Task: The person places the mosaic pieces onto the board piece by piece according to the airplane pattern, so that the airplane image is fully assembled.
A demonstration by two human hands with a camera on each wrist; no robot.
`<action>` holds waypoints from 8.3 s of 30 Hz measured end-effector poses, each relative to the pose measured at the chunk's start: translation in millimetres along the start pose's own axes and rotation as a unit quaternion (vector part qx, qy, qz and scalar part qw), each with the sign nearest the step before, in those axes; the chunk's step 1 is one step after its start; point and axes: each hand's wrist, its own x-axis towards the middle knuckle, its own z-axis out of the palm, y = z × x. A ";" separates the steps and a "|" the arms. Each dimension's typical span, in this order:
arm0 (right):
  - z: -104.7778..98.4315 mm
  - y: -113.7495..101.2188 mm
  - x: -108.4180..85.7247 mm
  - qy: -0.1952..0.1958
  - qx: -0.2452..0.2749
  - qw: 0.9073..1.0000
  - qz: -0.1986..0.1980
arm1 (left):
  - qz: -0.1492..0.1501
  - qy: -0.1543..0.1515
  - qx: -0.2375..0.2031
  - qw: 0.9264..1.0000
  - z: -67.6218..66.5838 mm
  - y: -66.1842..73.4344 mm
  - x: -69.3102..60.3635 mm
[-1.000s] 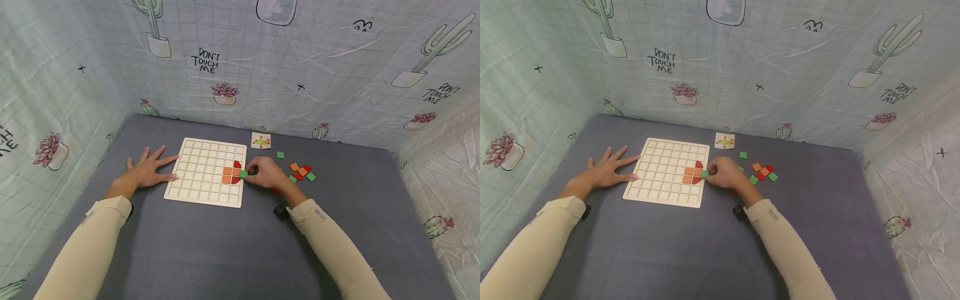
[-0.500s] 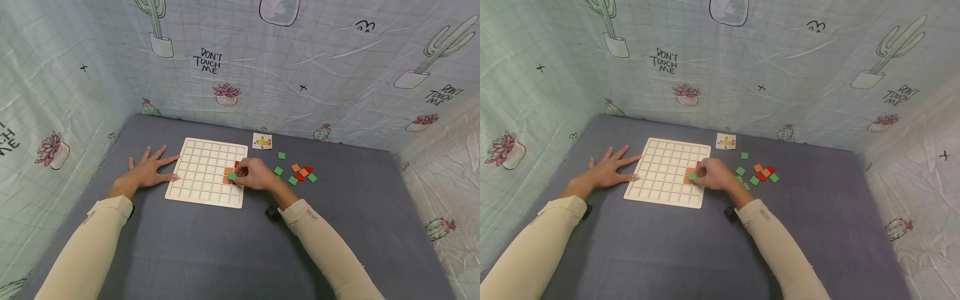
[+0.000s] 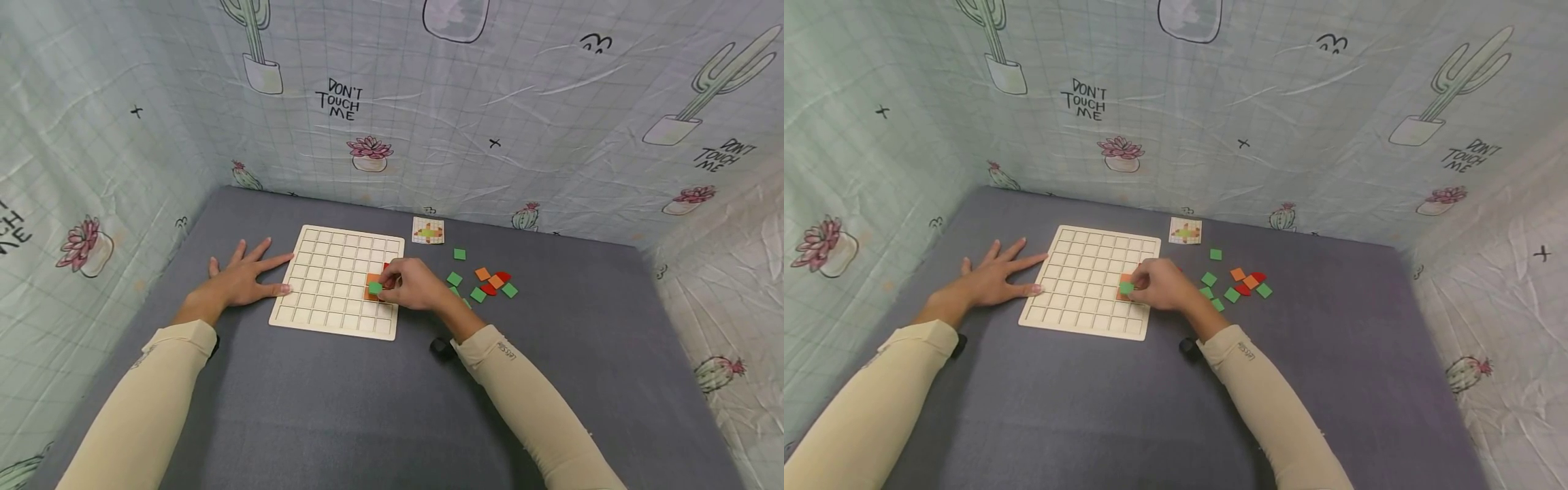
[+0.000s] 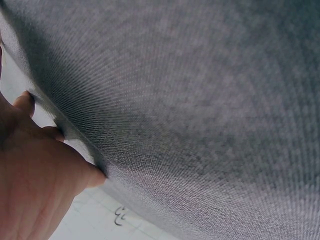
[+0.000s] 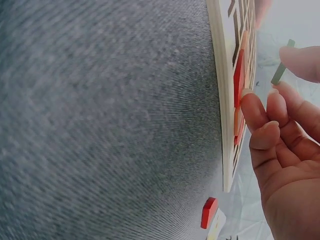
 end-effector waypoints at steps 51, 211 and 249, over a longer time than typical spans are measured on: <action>12.8 -10.0 28.2 0.029 -0.048 0.998 0.027 | -0.005 0.003 -0.003 1.000 -0.8 5.5 -2.3; -52.7 62.1 -94.1 0.052 -0.069 0.996 0.037 | 0.007 0.005 -0.026 1.000 1.3 0.0 -0.7; -23.2 37.6 -55.4 0.048 -0.059 0.997 0.028 | -0.001 0.004 -0.003 1.000 1.5 2.5 -0.2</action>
